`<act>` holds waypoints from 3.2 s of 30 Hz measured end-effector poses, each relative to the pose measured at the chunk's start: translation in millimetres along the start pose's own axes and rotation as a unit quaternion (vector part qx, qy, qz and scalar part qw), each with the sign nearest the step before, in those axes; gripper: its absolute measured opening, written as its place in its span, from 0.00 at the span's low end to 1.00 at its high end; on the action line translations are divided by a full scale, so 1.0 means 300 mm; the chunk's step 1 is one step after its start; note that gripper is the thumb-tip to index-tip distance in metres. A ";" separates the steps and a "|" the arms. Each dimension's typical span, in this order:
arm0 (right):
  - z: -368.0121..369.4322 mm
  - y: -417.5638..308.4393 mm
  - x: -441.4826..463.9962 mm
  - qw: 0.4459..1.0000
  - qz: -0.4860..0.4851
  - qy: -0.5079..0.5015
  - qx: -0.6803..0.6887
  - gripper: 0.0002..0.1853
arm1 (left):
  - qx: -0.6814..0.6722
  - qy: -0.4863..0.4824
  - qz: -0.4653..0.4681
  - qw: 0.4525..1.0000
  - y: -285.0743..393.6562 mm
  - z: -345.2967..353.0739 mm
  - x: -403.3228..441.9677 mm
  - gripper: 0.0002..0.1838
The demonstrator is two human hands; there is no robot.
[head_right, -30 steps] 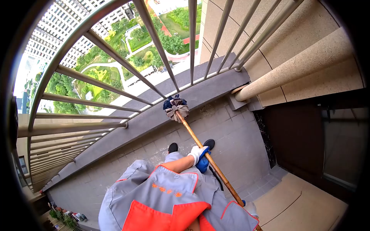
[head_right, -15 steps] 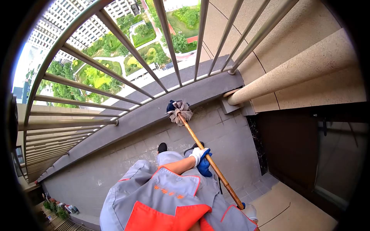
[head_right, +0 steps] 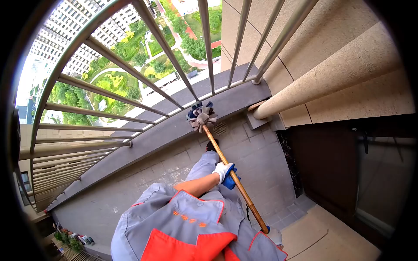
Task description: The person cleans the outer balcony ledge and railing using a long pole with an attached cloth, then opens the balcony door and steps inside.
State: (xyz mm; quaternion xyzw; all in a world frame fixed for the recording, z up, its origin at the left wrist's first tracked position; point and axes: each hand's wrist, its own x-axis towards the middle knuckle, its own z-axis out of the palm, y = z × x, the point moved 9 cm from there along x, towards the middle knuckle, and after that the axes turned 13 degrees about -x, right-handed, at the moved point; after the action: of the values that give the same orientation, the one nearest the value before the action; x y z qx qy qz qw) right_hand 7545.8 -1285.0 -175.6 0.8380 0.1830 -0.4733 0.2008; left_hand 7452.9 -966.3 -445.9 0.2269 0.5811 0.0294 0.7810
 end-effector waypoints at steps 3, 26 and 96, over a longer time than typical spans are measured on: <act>0.008 -0.007 -0.024 0.995 0.003 0.004 0.099 0.15 | 0.032 -0.019 -0.002 0.999 -0.002 0.096 -0.074 0.18; -0.169 -0.475 0.097 0.987 0.062 0.082 0.122 0.14 | 0.095 -0.005 -0.007 0.995 0.648 0.154 0.240 0.09; 0.348 -0.306 0.118 0.953 -0.005 0.043 0.299 0.08 | 0.172 -0.309 0.032 0.935 0.458 0.555 -0.416 0.10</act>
State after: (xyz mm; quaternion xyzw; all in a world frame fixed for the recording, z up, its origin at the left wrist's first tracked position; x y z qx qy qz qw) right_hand 7442.3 -1255.8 -270.5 0.8782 0.0458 -0.4711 -0.0689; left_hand 7595.8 -935.3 -244.0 0.3743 0.2995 -0.1172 0.8697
